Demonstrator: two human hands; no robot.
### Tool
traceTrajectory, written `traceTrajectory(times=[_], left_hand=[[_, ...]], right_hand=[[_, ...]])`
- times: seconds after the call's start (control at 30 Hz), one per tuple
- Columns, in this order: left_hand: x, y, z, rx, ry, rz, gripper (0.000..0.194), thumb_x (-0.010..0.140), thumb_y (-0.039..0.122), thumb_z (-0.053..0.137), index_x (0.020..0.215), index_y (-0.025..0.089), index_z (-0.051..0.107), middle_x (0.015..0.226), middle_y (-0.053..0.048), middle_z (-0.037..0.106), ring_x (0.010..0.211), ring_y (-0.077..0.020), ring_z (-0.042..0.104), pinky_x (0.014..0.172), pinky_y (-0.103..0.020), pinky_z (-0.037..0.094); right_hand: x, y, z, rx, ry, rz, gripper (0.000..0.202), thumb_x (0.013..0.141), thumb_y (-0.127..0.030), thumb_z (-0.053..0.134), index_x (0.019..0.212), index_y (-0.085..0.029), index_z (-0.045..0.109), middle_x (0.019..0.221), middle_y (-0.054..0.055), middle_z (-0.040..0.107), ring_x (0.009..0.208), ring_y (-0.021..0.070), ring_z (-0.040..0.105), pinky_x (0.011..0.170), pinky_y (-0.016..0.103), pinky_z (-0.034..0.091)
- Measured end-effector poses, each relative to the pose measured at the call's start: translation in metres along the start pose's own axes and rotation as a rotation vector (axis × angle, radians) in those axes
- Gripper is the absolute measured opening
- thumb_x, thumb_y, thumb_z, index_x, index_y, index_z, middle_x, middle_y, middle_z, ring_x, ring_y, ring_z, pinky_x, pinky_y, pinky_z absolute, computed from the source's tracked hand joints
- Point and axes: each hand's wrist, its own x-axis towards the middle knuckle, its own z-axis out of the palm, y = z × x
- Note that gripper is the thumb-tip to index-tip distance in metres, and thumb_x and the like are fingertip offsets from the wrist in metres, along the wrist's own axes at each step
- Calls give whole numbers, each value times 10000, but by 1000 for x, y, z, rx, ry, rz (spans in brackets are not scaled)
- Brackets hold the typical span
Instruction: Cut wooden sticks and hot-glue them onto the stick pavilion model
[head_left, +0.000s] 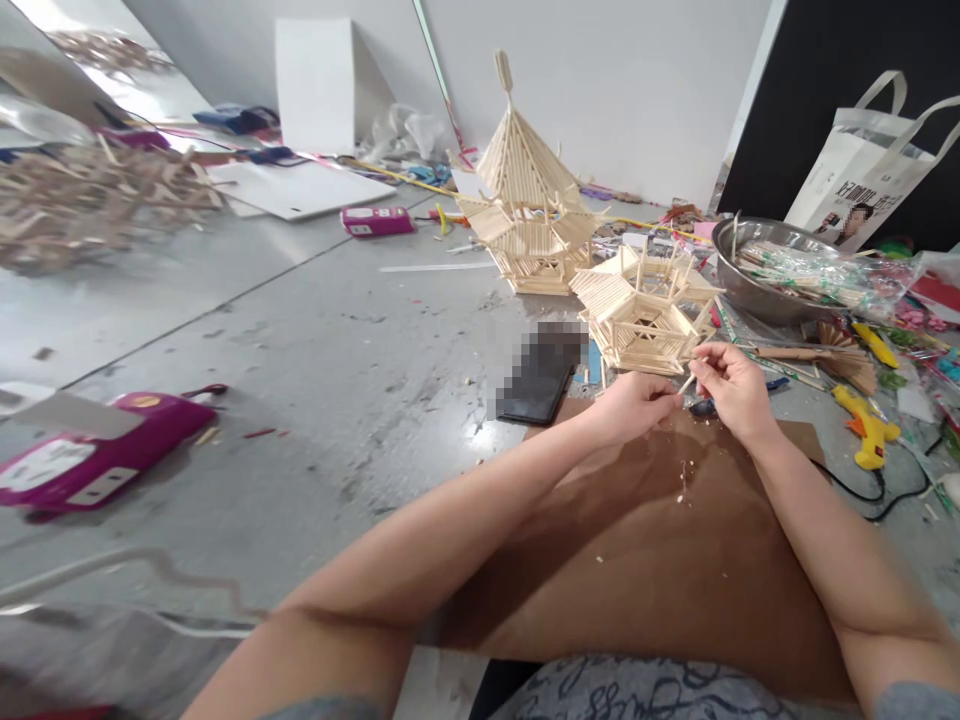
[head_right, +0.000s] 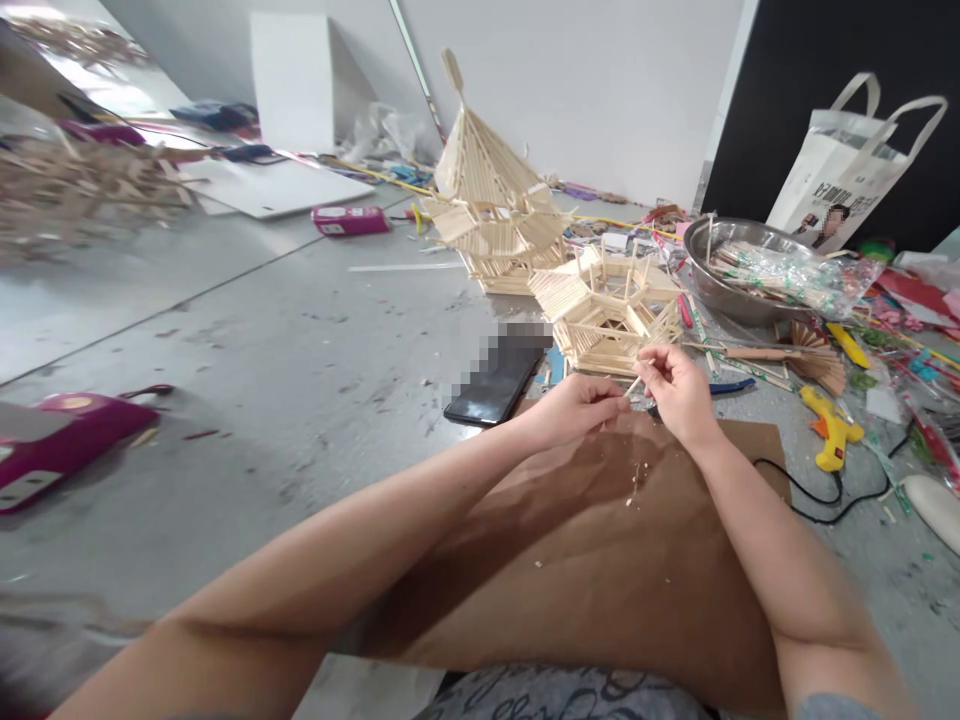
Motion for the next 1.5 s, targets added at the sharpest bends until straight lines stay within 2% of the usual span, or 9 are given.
traceTrajectory(times=[0.13, 0.23, 0.33, 0.57, 0.73, 1.2, 1.5], left_hand=[[9, -6, -2, -214, 134, -16, 272, 776, 322, 484, 565, 151, 509, 449, 43, 485, 357, -43, 396, 385, -177, 296], [21, -13, -6, -461, 274, -71, 200, 782, 292, 491, 656, 145, 542, 467, 48, 491, 321, -36, 380, 350, -178, 268], [31, -20, -11, -599, 323, -118, 183, 781, 278, 513, 671, 135, 545, 469, 43, 502, 311, -28, 384, 332, -172, 243], [39, -23, -13, -726, 329, -158, 203, 748, 306, 579, 662, 122, 560, 442, 46, 497, 303, -23, 376, 332, -167, 241], [37, -22, -18, -752, 305, -163, 191, 748, 270, 564, 622, 128, 544, 426, 38, 502, 295, -34, 383, 335, -176, 240], [38, -30, -21, -765, 279, -131, 215, 705, 335, 612, 665, 127, 573, 453, 36, 521, 314, -37, 398, 341, -186, 244], [38, -26, -23, -827, 276, -122, 155, 680, 267, 620, 704, 116, 601, 451, 33, 522, 306, -42, 402, 334, -186, 239]], right_hand=[[-1, 1, 1, 75, 81, -24, 460, 727, -418, 579, 1119, -237, 421, 867, 5, 561, 488, 66, 493, 471, 239, 418], [-2, 3, 1, 41, 43, -5, 364, 746, -406, 562, 1040, -210, 476, 818, 12, 573, 490, 75, 497, 479, 246, 430], [-3, 6, 1, -32, -29, 16, 251, 758, -387, 550, 920, -195, 543, 707, 6, 592, 494, 92, 505, 496, 254, 440], [-5, 11, 1, -93, -84, 30, 197, 766, -344, 539, 860, -177, 586, 660, 1, 615, 494, 93, 515, 507, 247, 436], [-4, 13, 0, -106, -88, 41, 185, 768, -334, 535, 855, -182, 592, 646, -4, 615, 487, 95, 514, 508, 248, 432], [-6, 15, 2, -116, -93, 51, 182, 767, -340, 535, 842, -184, 591, 628, -9, 609, 475, 91, 508, 494, 238, 430], [-5, 17, 2, -154, -107, 34, 187, 773, -349, 524, 843, -187, 586, 634, -4, 604, 487, 97, 502, 498, 241, 416]])
